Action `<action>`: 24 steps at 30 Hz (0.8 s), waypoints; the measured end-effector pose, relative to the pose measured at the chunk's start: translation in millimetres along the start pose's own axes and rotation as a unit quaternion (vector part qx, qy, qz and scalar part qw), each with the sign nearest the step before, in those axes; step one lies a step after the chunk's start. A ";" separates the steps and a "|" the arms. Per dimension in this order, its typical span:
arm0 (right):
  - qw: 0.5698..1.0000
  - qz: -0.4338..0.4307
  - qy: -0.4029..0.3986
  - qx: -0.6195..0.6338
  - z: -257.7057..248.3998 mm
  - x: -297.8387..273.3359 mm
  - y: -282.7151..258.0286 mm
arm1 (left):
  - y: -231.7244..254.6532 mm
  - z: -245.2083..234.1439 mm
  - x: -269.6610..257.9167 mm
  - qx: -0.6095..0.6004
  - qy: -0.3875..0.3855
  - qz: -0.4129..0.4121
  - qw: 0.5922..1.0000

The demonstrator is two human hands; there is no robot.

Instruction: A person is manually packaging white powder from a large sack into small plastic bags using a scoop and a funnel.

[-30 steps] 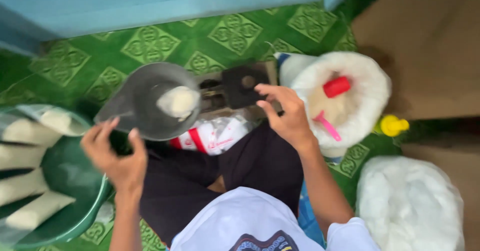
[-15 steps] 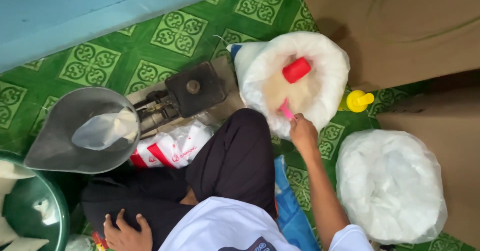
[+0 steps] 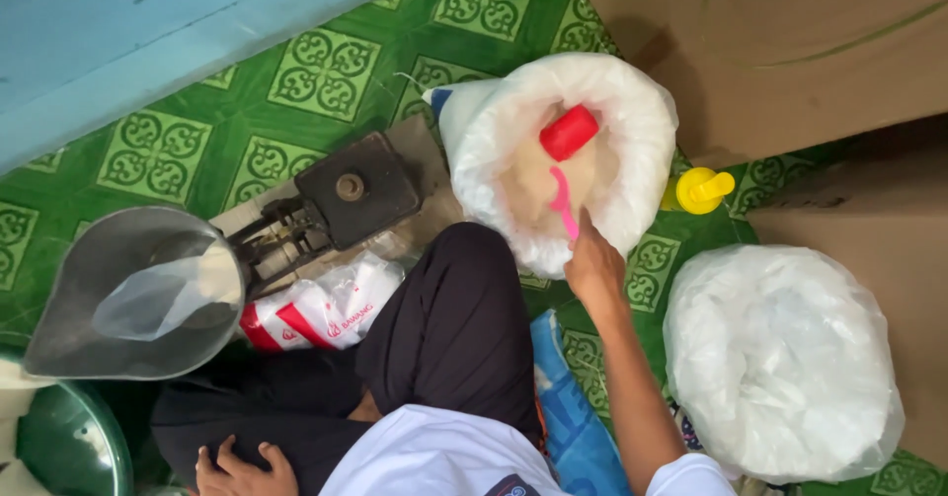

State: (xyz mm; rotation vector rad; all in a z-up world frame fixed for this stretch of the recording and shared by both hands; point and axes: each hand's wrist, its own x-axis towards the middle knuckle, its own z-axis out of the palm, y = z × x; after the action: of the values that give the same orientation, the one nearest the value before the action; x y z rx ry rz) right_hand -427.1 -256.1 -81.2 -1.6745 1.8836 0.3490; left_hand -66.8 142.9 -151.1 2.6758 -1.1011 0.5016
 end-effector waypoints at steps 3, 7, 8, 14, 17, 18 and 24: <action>0.999 -0.037 0.012 -0.011 16.2 20.5 -1.5 | -1.4 2.8 1.4 -0.005 0.006 0.006 1.000; 0.999 -0.036 0.036 0.013 40.4 55.4 -11.4 | -1.8 1.9 -0.1 0.010 -0.013 -0.005 1.000; 0.995 -0.057 0.088 -0.004 53.9 69.6 -10.0 | -1.7 1.6 -0.4 0.007 -0.011 -0.007 1.000; 0.983 -0.098 0.153 0.001 77.9 105.7 -1.7 | -1.8 2.1 1.3 0.004 0.009 0.002 1.000; 0.980 -0.097 0.173 0.018 68.6 90.6 8.4 | -4.5 3.8 -1.0 -0.003 0.008 0.000 1.000; 0.975 -0.099 0.195 0.038 65.2 83.2 11.0 | -5.7 4.8 -1.5 -0.011 0.005 -0.007 1.000; 0.969 -0.075 0.203 0.117 36.8 4.5 5.8 | -6.4 5.5 -1.1 -0.017 -0.016 -0.016 1.000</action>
State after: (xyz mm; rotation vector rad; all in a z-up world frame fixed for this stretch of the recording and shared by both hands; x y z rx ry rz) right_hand -423.6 -238.4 -114.1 -1.8061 1.9691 -0.2921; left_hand -61.8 146.4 -157.0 2.6761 -1.0633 0.4305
